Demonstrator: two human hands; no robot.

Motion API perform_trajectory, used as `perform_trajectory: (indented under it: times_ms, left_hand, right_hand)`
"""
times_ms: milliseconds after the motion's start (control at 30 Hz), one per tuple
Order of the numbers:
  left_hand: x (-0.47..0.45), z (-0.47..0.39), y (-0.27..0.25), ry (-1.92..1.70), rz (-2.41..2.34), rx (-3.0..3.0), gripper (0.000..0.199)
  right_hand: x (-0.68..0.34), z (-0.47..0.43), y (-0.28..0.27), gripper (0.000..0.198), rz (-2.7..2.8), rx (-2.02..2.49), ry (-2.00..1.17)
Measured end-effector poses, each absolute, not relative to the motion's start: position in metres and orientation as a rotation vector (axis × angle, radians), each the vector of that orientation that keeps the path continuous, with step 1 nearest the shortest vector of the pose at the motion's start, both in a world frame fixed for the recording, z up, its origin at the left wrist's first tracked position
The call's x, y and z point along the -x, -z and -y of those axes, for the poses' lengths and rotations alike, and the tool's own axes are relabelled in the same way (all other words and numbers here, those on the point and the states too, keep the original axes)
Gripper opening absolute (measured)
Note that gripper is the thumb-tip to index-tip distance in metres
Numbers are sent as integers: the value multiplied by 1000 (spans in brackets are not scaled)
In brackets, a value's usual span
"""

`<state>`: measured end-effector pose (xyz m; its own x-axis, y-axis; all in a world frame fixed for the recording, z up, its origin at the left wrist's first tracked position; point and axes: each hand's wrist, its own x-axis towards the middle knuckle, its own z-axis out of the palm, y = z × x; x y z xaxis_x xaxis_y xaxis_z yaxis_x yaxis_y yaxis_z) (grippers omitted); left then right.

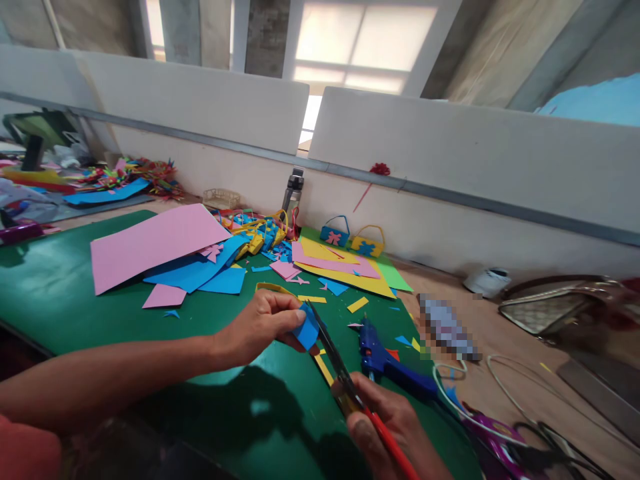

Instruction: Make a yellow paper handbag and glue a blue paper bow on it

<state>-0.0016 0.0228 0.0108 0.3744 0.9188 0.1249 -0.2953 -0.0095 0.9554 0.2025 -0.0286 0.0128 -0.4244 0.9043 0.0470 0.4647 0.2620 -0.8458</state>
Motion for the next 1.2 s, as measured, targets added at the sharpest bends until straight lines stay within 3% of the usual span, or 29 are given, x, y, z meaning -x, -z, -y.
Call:
perform_trajectory:
  times_ms: [500,1200]
  left_hand:
    - [3,-24,-13,-1086,-773,-1315,32]
    - [-1,-22,-12,-1113,-812,-1260,31]
  right_hand:
    - [-206,26,-10,40,2074,1228,-987]
    - [-204,25,-5,38,2063,1285,-898]
